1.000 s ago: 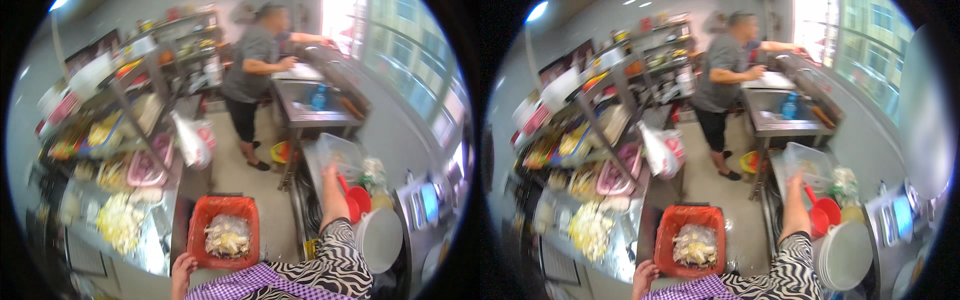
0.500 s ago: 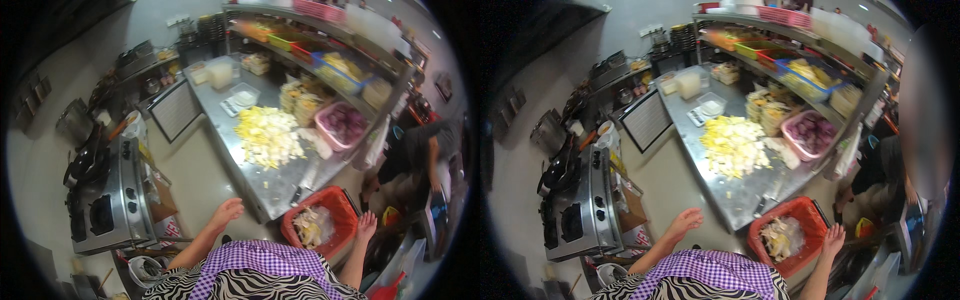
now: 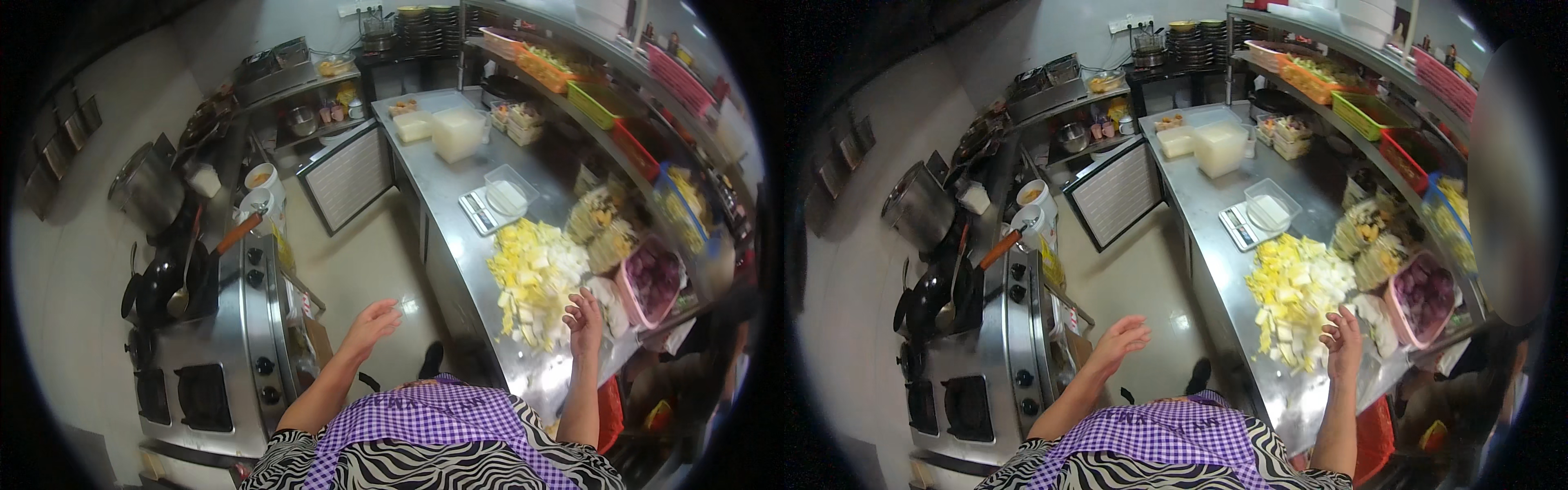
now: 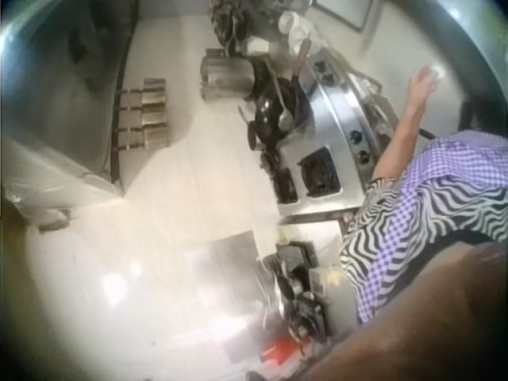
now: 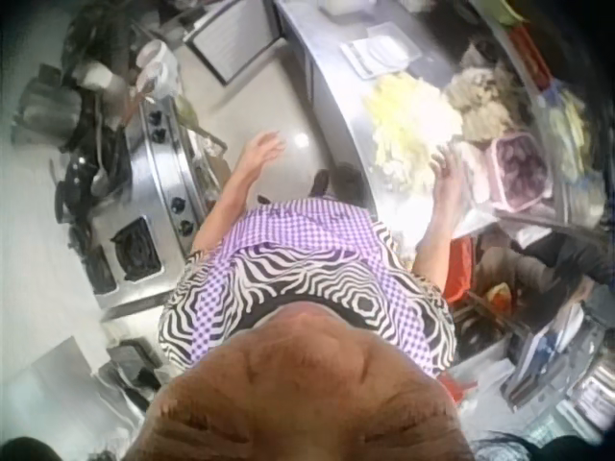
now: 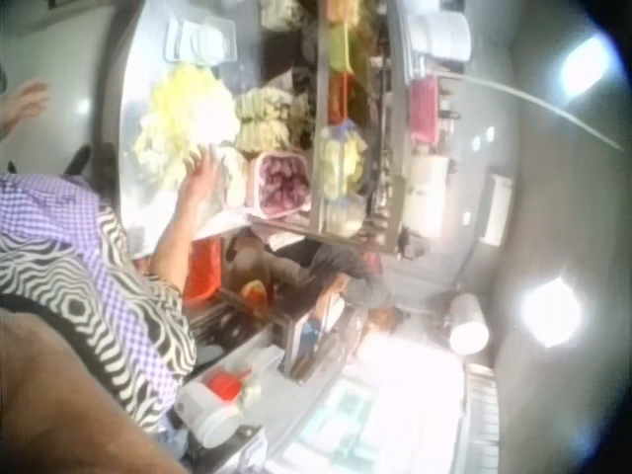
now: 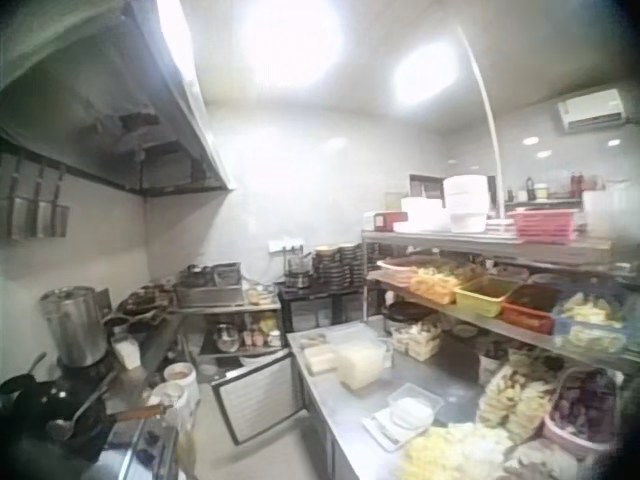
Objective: The person assembles salads by hand in a commercial kitchen. They place chopped vegetables and other ingredients into clear plastic containers on a digital scale, then hand the filled containers to a coworker. The process is repeated for multiple containers.
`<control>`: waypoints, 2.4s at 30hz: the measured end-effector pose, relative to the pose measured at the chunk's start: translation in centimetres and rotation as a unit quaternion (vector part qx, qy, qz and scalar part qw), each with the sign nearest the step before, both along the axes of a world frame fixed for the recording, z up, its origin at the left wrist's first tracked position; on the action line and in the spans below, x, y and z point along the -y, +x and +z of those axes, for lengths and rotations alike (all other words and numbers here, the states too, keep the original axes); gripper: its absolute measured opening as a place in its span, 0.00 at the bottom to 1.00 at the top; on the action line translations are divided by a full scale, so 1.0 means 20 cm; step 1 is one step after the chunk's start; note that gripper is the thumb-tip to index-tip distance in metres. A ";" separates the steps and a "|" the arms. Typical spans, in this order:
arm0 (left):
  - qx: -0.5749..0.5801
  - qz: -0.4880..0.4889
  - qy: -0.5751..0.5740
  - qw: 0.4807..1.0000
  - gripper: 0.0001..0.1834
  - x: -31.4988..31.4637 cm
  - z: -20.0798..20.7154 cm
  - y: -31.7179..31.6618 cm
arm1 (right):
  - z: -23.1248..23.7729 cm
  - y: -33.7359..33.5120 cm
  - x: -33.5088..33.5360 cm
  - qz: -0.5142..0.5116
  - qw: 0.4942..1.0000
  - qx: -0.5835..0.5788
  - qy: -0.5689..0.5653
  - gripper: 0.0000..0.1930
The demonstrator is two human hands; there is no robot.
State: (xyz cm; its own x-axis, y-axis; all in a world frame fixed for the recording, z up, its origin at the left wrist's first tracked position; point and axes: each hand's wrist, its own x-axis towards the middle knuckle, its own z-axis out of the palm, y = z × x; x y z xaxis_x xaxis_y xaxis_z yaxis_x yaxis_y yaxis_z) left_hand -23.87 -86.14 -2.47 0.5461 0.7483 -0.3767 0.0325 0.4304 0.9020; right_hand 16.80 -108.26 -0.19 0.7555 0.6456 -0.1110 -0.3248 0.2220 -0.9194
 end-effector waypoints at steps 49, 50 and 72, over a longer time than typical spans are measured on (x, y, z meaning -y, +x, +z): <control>-0.302 0.190 0.136 0.924 0.29 -3.48 -1.49 0.35 | -0.63 -0.10 -3.45 0.334 0.596 0.669 -0.293 0.29; -0.309 0.198 0.094 0.925 0.29 -3.45 -1.60 0.36 | -0.64 -0.12 -3.47 0.334 0.582 0.678 -0.300 0.29; -0.330 -0.231 0.144 0.904 0.33 -3.65 -2.37 2.08 | -0.73 -0.16 -3.32 0.335 0.597 0.641 -0.347 0.32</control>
